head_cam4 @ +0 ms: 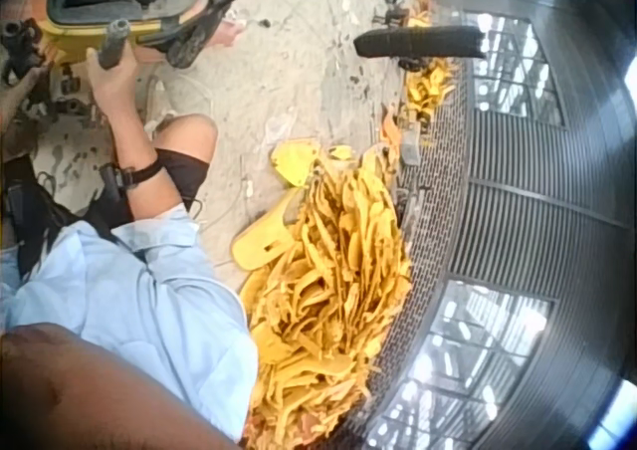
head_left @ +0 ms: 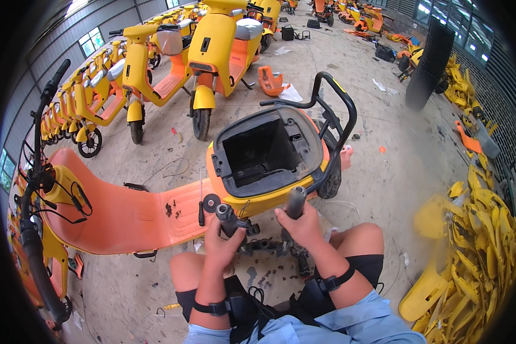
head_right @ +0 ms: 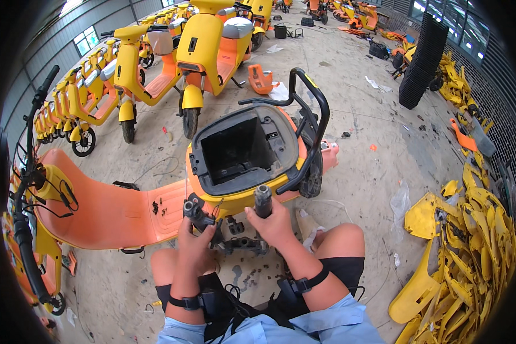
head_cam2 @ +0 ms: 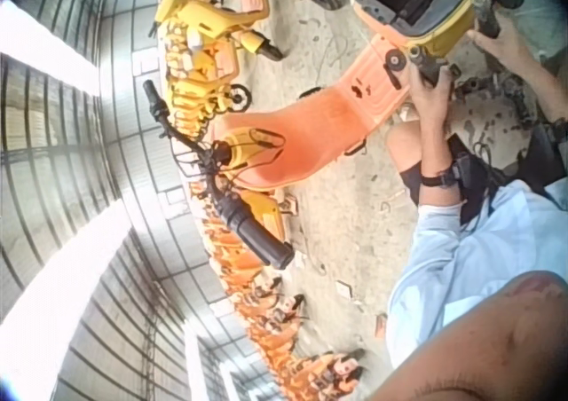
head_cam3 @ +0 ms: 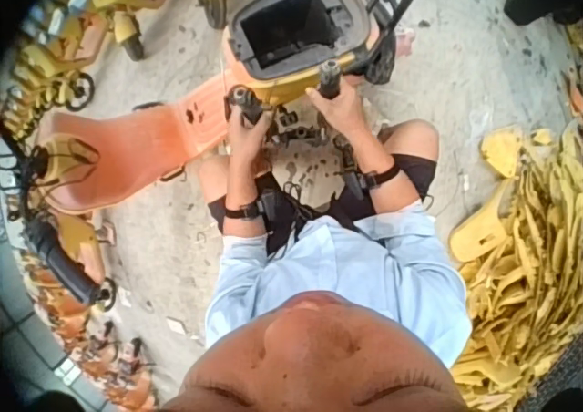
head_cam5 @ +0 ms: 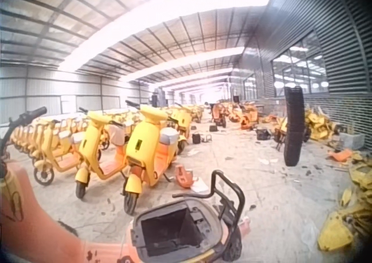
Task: The person assembles a front fork onto a scooter frame by hand, inserting metal tubes and using a screwdriver to tighten a screw on a yellow component.
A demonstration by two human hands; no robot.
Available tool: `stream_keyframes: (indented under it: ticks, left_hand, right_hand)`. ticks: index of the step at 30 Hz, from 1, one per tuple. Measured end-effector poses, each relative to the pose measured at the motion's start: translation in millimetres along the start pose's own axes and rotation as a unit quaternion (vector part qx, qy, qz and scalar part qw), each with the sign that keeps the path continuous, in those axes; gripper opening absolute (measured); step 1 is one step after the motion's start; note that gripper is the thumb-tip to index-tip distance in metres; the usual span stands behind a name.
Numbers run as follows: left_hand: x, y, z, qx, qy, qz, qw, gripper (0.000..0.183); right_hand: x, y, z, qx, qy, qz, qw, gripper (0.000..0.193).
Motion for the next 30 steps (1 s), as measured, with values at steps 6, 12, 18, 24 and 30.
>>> stream_keyframes:
  ticks: [6,12,18,24,30]
  left_hand:
    - [4.1,-2.5,9.3,-0.140,0.027,0.104,0.984,0.027]
    - [5.7,5.4,22.8,-0.097,0.132,-0.004,0.987,0.023]
    - [-3.2,13.6,28.5,0.047,0.047,0.018,0.998,0.024]
    - [-0.7,6.3,19.3,0.060,0.111,0.032,0.992,0.020]
    - [-15.1,17.4,14.0,0.038,0.026,0.088,0.995,0.026]
  right_hand:
    - [11.3,-8.6,-18.4,-0.122,-0.009,-0.007,0.992,0.023]
    - [12.0,-9.2,-17.5,-0.138,-0.189,0.024,0.972,0.022]
    - [12.2,-6.7,-16.6,-0.105,-0.026,0.037,0.993,0.020]
    - [9.7,-0.3,-8.6,-0.064,-0.029,0.003,0.998,0.022]
    - [14.8,0.7,-7.4,-0.032,-0.018,-0.050,0.998,0.019]
Point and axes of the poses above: each hand's wrist, its own y-axis away from the middle knuckle, its own z-axis out of the palm, x = y × z, the point moved 3 cm from there along -y, towards the middle knuckle, and after that the axes turned 5 degrees about y, right-handed, at the moved point
